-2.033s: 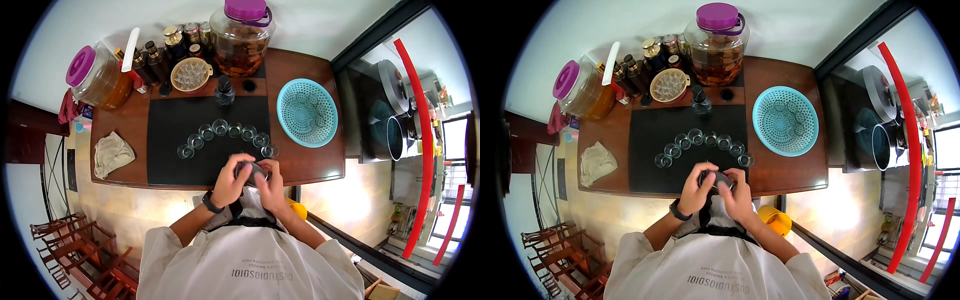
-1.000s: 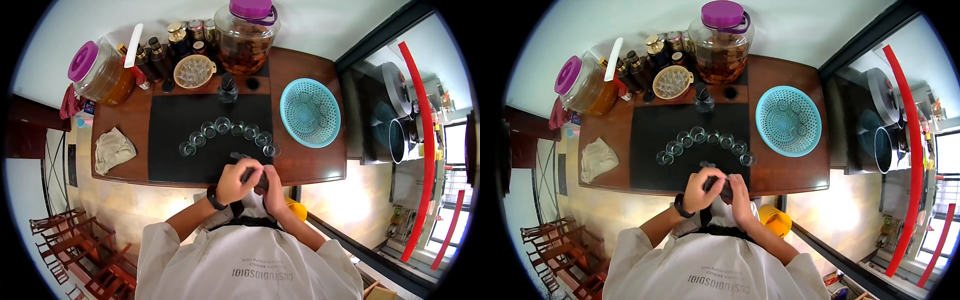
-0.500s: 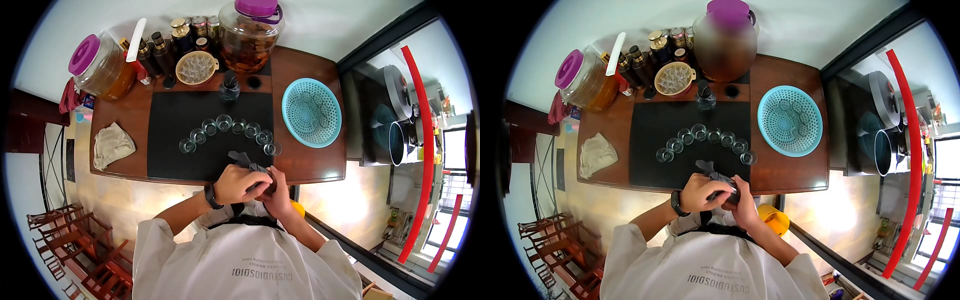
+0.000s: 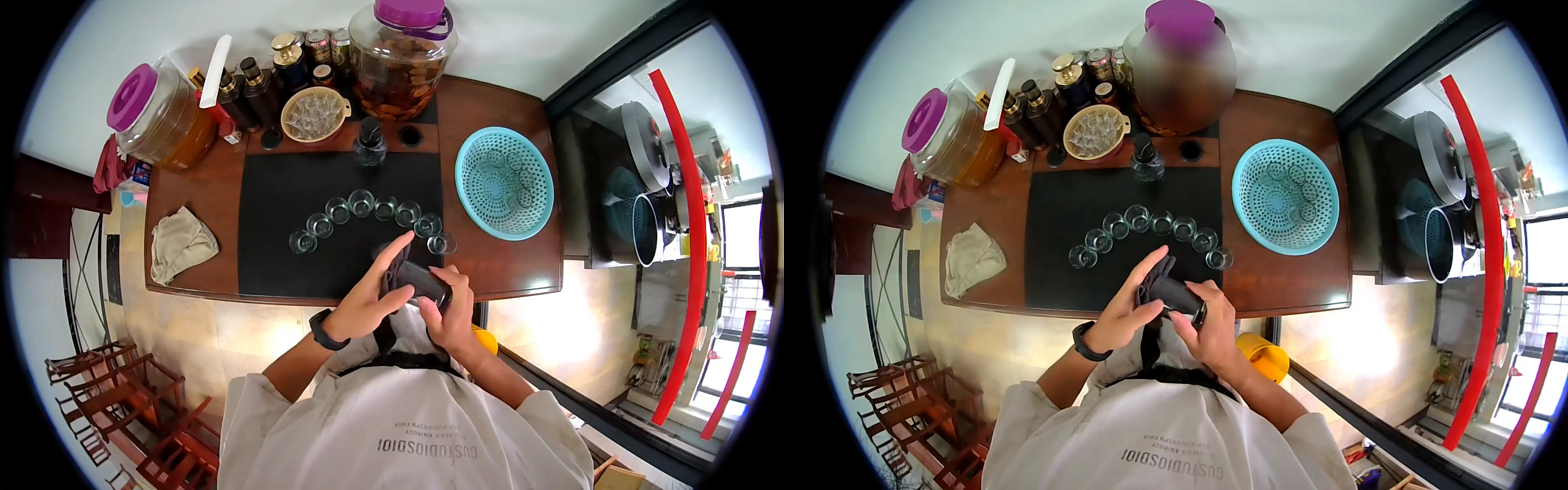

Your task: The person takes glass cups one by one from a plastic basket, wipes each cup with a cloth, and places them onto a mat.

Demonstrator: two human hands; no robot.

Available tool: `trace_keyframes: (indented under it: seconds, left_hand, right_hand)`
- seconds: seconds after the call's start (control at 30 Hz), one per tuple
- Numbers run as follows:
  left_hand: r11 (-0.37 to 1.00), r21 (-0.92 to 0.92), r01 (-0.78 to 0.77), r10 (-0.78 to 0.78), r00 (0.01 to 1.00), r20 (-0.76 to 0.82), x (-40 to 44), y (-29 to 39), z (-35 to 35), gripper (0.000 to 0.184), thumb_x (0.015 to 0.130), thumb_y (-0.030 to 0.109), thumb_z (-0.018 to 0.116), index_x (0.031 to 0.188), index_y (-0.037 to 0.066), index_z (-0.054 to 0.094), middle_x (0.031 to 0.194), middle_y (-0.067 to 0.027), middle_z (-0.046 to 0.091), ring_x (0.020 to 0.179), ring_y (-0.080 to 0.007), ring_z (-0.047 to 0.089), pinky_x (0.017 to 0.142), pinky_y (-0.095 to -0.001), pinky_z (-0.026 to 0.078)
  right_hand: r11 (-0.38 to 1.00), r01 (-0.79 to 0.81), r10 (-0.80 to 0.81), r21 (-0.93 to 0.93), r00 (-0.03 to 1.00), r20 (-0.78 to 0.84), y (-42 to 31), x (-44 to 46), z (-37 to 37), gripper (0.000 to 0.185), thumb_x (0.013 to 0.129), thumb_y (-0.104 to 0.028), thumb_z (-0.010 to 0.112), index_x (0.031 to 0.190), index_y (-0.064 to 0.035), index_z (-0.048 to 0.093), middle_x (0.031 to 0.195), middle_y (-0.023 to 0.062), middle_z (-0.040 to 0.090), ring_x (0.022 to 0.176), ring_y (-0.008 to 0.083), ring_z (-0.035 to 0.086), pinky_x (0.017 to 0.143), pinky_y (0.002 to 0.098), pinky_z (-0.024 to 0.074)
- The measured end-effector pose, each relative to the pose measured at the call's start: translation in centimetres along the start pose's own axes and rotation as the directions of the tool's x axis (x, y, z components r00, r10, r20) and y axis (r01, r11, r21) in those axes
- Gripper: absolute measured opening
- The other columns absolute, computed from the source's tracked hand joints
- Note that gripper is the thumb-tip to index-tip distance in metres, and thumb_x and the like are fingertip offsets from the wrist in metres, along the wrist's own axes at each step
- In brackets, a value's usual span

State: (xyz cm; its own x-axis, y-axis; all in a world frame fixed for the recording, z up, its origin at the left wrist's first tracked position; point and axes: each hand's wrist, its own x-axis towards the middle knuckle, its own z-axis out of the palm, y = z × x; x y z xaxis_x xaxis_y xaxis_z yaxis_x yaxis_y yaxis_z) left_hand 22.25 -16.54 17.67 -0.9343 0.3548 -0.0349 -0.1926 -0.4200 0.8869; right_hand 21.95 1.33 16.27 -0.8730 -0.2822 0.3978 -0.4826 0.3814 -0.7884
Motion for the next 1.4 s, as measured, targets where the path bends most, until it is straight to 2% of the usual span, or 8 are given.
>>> trace_keyframes:
  seconds: [0.43,0.67,0.8,0.87,0.9,1.07,1.17,1.4]
  left_hand:
    - [0.915,0.378,0.144,-0.218,0.963,0.161,-0.1,1.9,-0.8,0.073,0.085,0.021,0.067,0.144,0.003,0.027,0.111,-0.0105,0.054,0.099,-0.0155,0.053,0.091,-0.0288,0.041]
    - [0.947,0.304,-0.106,0.073,0.990,0.118,-0.3,-0.2,-0.3,0.063,0.079,0.026,0.068,0.130,0.000,0.044,0.116,-0.0121,0.057,0.106,-0.0222,0.057,0.095,-0.0336,0.041]
    - [0.579,0.597,-0.554,0.454,0.828,0.329,0.5,-0.7,-0.8,0.052,0.069,0.025,0.069,0.114,0.002,0.058,0.101,-0.0165,0.066,0.093,-0.0345,0.064,0.089,-0.0379,0.047]
    - [0.355,0.683,-0.638,0.473,0.753,0.457,1.2,0.0,-1.1,0.047,0.071,0.024,0.070,0.112,0.004,0.060,0.099,-0.0157,0.067,0.090,-0.0332,0.065,0.085,-0.0369,0.049]
    - [0.355,0.683,-0.638,0.473,0.753,0.458,1.4,-0.3,-1.4,0.047,0.071,0.024,0.070,0.112,0.004,0.060,0.099,-0.0157,0.067,0.090,-0.0332,0.065,0.085,-0.0369,0.049]
    - [0.727,0.563,-0.393,0.381,0.913,0.146,2.5,-2.1,-2.0,0.021,0.083,0.014,0.063,0.101,0.003,0.061,0.084,-0.0130,0.068,0.068,-0.0264,0.066,0.065,-0.0308,0.051]
    - [0.800,0.553,-0.233,0.341,0.935,-0.099,2.2,-3.3,-0.8,0.013,0.090,0.012,0.057,0.096,0.001,0.060,0.083,-0.0107,0.067,0.069,-0.0177,0.064,0.064,-0.0267,0.048]
    - [0.925,0.373,-0.069,0.231,0.884,-0.407,2.0,-4.9,-0.9,0.017,0.097,0.014,0.051,0.102,0.000,0.058,0.094,-0.0052,0.062,0.087,-0.0100,0.055,0.079,-0.0243,0.044]
  right_hand:
    - [0.962,0.272,-0.268,-0.029,0.957,0.109,1.0,0.4,-0.8,0.052,0.068,-0.021,0.078,0.106,-0.0013,0.049,0.075,0.0134,0.054,0.059,0.0298,0.053,0.052,0.0376,0.0446]
    - [0.949,-0.132,0.138,0.287,0.990,-0.003,0.3,-1.4,0.8,0.037,0.078,-0.018,0.066,0.105,0.0000,0.047,0.077,0.0112,0.054,0.064,0.0234,0.053,0.061,0.0315,0.0442]
    - [0.736,-0.448,0.481,0.507,0.874,0.075,-0.8,-1.7,1.4,0.035,0.096,-0.036,0.039,0.103,-0.0033,0.048,0.093,0.0052,0.053,0.082,0.0139,0.050,0.075,0.0266,0.0417]
    - [-0.098,-0.673,0.651,0.733,0.513,0.559,-0.9,-0.9,1.1,0.036,0.095,-0.044,0.040,0.102,-0.0098,0.049,0.091,0.0025,0.054,0.080,0.0120,0.050,0.073,0.0264,0.0421]
    - [-0.198,-0.695,0.740,0.691,0.356,0.570,-2.4,1.1,1.2,0.030,0.097,-0.046,0.039,0.095,-0.0169,0.049,0.084,0.0007,0.053,0.071,0.0084,0.048,0.061,0.0256,0.0388]
    - [0.078,-0.672,0.707,0.737,0.558,0.434,-0.1,-0.8,2.4,0.025,0.098,-0.037,0.044,0.099,-0.0129,0.049,0.079,0.0002,0.051,0.064,0.0067,0.045,0.057,0.0246,0.0366]
    - [0.867,-0.388,0.432,0.313,0.898,-0.083,0.4,-0.7,3.2,0.029,0.089,-0.019,0.062,0.103,0.0006,0.047,0.082,0.0062,0.057,0.065,0.0167,0.054,0.059,0.0287,0.0448]
    - [0.991,0.045,-0.042,-0.127,0.999,0.023,1.4,0.1,2.4,0.047,0.071,-0.021,0.080,0.103,-0.0010,0.051,0.078,0.0144,0.057,0.066,0.0301,0.058,0.057,0.0373,0.0493]
